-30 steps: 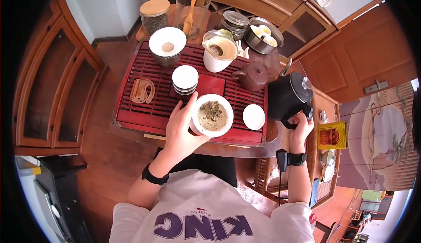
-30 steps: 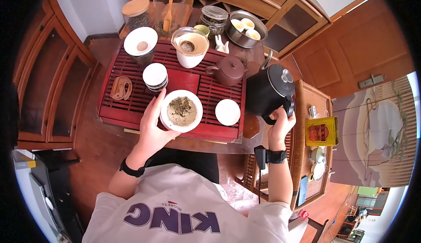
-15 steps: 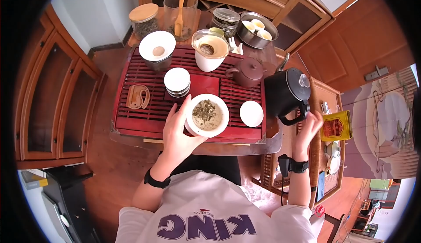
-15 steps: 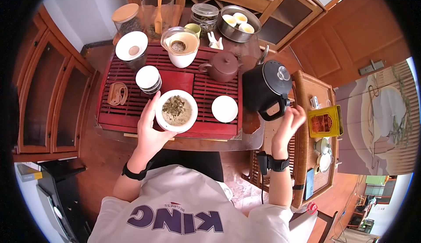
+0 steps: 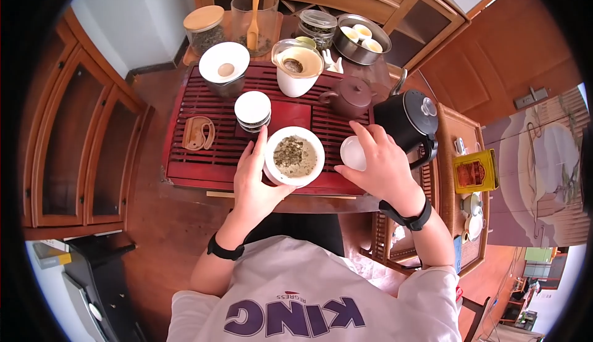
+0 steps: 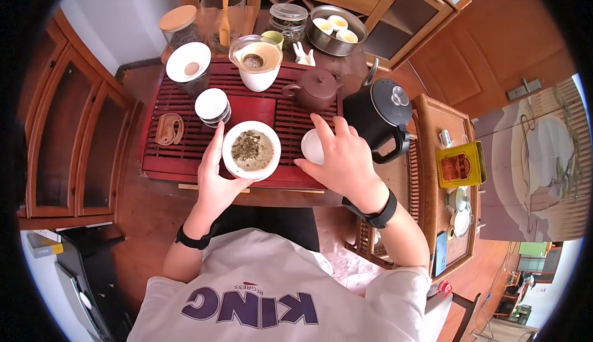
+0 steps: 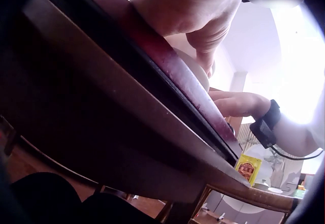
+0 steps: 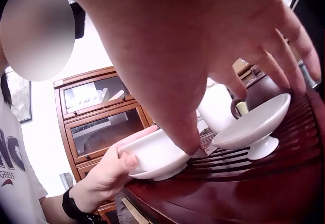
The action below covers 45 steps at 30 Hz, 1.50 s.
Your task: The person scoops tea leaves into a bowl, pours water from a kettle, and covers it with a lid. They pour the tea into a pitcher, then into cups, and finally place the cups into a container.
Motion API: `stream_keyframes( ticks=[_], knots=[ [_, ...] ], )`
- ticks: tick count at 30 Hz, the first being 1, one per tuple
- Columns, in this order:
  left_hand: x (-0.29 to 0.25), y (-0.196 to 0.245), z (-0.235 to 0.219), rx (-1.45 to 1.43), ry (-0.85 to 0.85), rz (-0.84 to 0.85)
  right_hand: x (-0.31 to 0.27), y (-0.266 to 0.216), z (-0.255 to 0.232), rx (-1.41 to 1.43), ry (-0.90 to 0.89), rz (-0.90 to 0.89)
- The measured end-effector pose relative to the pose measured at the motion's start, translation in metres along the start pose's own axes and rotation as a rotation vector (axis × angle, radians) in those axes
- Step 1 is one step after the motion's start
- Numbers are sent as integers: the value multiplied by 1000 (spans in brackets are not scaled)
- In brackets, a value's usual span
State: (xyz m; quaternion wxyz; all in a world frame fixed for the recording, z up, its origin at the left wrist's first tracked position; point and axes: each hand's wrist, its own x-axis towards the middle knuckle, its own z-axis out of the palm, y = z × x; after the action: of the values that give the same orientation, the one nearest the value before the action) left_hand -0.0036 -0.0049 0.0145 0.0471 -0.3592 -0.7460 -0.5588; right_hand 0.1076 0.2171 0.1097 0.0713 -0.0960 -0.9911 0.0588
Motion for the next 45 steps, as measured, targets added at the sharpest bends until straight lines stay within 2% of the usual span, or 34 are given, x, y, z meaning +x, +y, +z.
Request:
stream_keyframes(
  ticks=[13, 16, 19, 21, 25, 27, 28, 30, 31, 33, 37, 40, 41, 43, 45],
  knots=[
    [3, 6, -3, 34, -13, 24, 11, 4, 6, -33, -44, 3],
    [3, 5, -4, 32, -16, 23, 13, 2, 2, 13, -57, 36],
    [3, 5, -4, 38, -16, 31, 13, 2, -2, 73, -23, 44],
    [3, 5, -3, 41, -11, 35, 14, 2, -4, 169, 72, 53],
    [3, 5, -4, 41, -10, 41, 14, 2, -10, 300, 84, 68],
    [3, 5, -3, 44, -7, 46, 15, 6, -7, 540, 101, 71],
    [3, 5, -3, 48, -8, 41, 15, 4, -8, 539, 99, 71],
    [3, 4, -3, 51, -9, 34, 16, -4, -13, 948, 9, 170],
    [3, 4, -3, 49, -3, 42, 16, -7, -15, 948, 8, 170],
    [3, 4, -3, 48, 2, 50, 17, -10, -18, 1262, -40, 210],
    [3, 4, -2, 59, 6, 50, 17, -11, -15, 1441, -126, 159],
    [3, 4, -2, 64, 13, 57, 17, -19, -7, 1936, -176, 258],
    [3, 4, -2, 67, 18, 63, 17, -21, -4, 1935, -178, 258],
    [3, 5, -2, 69, 15, 59, 17, -23, 2, 2163, -183, 430],
    [3, 4, -2, 72, 13, 56, 16, -26, 8, 2167, -132, 433]
  ],
)
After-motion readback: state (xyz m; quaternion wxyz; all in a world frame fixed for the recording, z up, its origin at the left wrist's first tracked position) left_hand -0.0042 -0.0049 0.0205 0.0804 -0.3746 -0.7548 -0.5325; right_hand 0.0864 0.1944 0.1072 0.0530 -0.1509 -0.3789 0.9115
